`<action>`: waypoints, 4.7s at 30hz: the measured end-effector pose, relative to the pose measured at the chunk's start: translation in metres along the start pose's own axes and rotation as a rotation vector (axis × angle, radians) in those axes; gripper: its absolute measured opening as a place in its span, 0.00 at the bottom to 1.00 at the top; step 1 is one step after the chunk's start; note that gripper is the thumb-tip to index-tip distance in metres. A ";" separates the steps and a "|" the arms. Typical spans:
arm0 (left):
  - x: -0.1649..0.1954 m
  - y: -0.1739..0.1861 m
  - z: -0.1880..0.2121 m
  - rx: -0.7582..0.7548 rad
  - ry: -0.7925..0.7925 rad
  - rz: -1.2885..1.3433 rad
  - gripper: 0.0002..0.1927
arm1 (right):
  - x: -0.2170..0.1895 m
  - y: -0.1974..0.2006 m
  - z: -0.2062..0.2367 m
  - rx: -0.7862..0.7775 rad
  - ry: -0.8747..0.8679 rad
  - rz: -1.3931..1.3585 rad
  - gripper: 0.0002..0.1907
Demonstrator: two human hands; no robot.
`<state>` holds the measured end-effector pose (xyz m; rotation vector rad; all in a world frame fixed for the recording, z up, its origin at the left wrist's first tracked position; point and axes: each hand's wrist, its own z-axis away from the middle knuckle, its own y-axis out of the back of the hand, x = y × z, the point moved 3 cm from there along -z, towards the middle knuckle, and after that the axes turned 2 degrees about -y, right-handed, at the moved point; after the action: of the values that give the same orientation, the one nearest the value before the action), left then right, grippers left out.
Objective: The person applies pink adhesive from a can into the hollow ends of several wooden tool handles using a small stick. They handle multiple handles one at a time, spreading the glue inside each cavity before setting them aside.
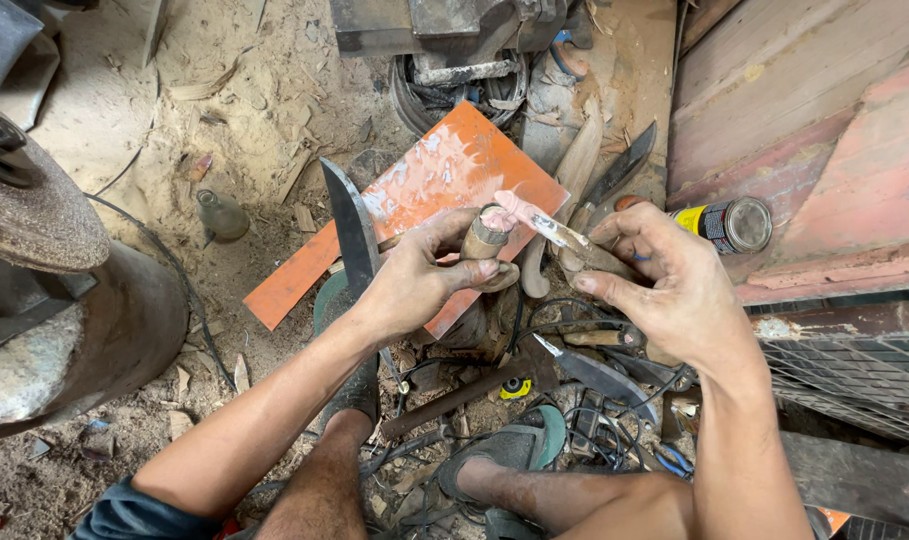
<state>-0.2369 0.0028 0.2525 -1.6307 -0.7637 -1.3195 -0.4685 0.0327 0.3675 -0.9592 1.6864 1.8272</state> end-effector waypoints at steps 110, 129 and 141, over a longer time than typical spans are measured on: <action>-0.053 0.044 0.001 0.242 0.037 -0.203 0.30 | 0.049 -0.092 -0.029 -0.051 0.013 -0.219 0.11; -0.022 0.037 0.011 0.345 -0.057 -0.394 0.24 | -0.022 -0.063 -0.012 0.053 0.291 0.425 0.06; -0.026 0.039 0.011 0.256 -0.059 -0.328 0.25 | -0.020 -0.055 -0.019 0.100 0.215 0.365 0.09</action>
<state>-0.2045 -0.0024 0.2165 -1.3842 -1.2244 -1.3365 -0.4108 0.0232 0.3469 -0.8754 2.1831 1.8916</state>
